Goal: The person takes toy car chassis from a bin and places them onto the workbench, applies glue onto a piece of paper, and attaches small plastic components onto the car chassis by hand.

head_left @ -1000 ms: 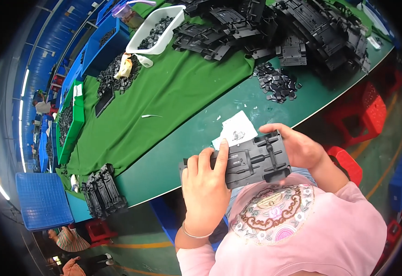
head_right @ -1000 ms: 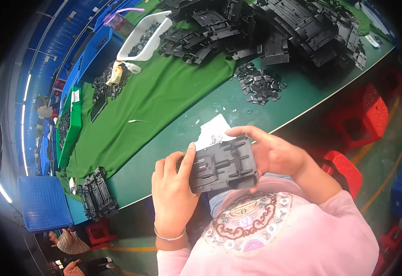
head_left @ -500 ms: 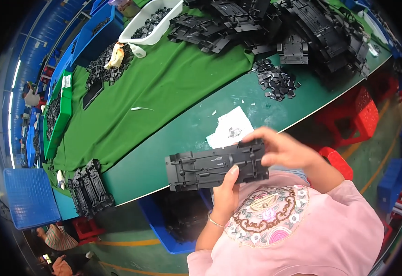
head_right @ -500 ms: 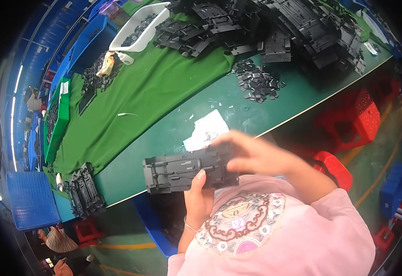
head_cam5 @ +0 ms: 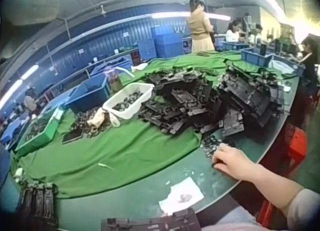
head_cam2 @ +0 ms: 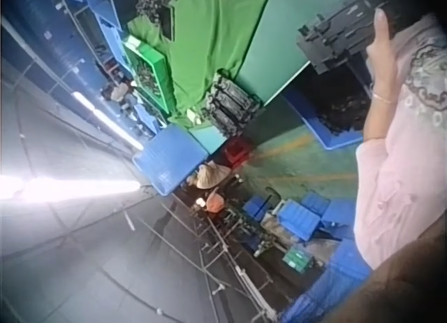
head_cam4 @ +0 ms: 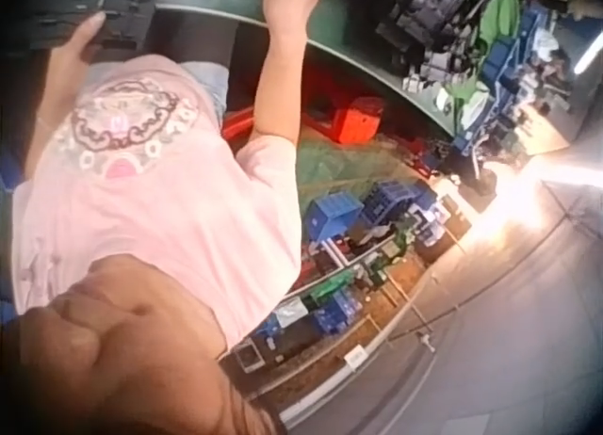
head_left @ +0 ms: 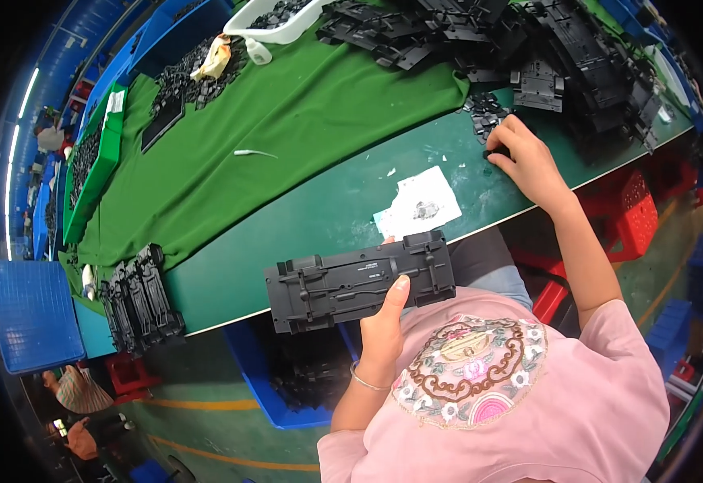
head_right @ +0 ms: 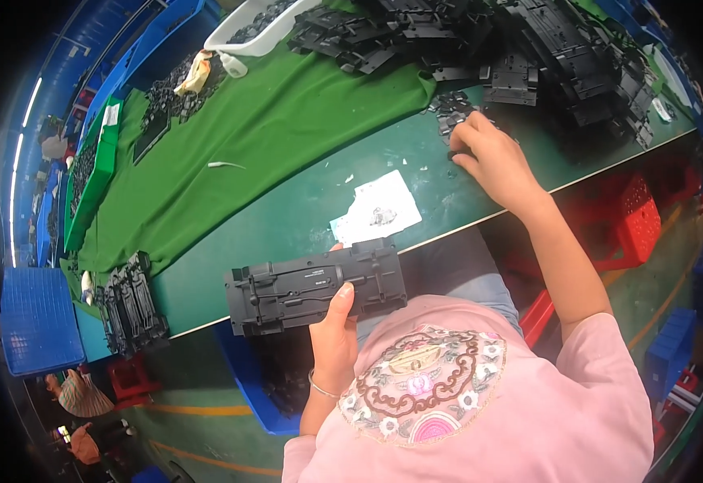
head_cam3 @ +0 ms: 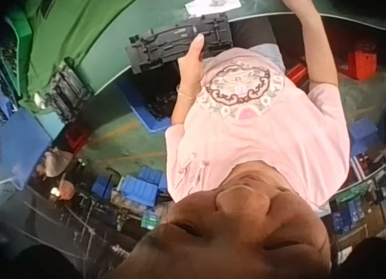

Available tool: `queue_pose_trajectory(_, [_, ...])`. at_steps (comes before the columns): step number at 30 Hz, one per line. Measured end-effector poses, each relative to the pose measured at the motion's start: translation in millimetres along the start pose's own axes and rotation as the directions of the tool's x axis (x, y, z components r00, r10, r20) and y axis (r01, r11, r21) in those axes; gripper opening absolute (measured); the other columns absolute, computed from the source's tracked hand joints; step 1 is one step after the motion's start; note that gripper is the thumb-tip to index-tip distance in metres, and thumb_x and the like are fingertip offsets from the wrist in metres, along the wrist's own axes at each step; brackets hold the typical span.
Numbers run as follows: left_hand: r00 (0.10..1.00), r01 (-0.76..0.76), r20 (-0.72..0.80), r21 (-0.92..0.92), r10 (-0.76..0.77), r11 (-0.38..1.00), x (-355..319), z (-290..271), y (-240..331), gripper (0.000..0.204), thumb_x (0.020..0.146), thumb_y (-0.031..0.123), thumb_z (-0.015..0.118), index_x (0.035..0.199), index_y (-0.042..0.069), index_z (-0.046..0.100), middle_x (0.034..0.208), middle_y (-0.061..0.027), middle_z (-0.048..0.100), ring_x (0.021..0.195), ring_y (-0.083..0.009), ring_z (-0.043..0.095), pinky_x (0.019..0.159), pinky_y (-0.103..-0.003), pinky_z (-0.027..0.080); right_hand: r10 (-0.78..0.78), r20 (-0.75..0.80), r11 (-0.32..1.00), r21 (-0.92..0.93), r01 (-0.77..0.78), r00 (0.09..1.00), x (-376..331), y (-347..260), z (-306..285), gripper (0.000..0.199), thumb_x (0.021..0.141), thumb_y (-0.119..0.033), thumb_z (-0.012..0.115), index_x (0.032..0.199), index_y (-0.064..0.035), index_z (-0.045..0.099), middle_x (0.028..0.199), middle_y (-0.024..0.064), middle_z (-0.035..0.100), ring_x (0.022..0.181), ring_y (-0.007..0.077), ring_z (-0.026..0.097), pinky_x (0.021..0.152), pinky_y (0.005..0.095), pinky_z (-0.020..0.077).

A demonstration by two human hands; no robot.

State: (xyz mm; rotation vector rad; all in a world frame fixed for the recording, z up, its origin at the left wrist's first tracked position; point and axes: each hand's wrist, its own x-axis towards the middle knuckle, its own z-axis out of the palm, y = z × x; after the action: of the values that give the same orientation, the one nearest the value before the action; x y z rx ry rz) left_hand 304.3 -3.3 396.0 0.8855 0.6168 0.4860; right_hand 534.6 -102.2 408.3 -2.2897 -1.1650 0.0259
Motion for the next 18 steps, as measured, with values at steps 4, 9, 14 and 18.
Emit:
queue_pose_trajectory(4, [0.999,-0.012,0.039,0.000,0.012,1.000,-1,-4,1,0.046,0.076,0.009,0.050,0.117,-0.002,0.032,0.113,-0.0099,0.040,0.103,-0.0174,0.040,0.089,-0.030,0.032,-0.013,0.062,1.000,0.010,0.012,0.998,-1,-8,-1,0.014,0.065,0.002,0.054,0.073,-0.0017,0.044,0.072,0.0086,0.047,0.067,0.0256,0.048,0.059,0.0327,0.0382])
queue_pose_trajectory(9, [1.000,-0.028,-0.010,0.036,0.029,0.999,-2,-6,-4,0.042,0.077,0.008,0.049,0.115,-0.003,0.035,0.111,-0.0095,0.042,0.102,-0.0163,0.040,0.089,-0.029,0.030,-0.231,0.160,0.911,0.382,0.156,0.960,-8,-36,10,0.012,0.067,0.002,0.055,0.075,0.0015,0.047,0.066,0.0079,0.049,0.061,0.0169,0.050,0.056,0.0240,0.0394])
queue_pose_trajectory(14, [0.994,-0.112,0.018,0.271,0.112,0.956,-3,-5,-2,0.041,0.077,0.006,0.049,0.115,-0.001,0.036,0.112,-0.0089,0.042,0.102,-0.0156,0.040,0.089,-0.028,0.029,-0.342,0.186,0.906,0.325,0.271,0.921,-2,-49,22,0.012,0.067,0.003,0.054,0.077,0.0006,0.049,0.068,0.0092,0.048,0.061,0.0214,0.049,0.054,0.0266,0.0397])
queue_pose_trajectory(18, [0.987,-0.160,0.025,0.316,0.160,0.935,-5,-5,-3,0.041,0.078,0.008,0.049,0.116,0.000,0.036,0.111,-0.0069,0.042,0.099,-0.0132,0.040,0.087,-0.026,0.031,-0.401,0.195,0.903,0.247,0.351,0.895,-1,-52,28,0.014,0.065,0.004,0.053,0.078,0.0007,0.050,0.070,0.0102,0.048,0.064,0.0248,0.049,0.055,0.0301,0.0399])
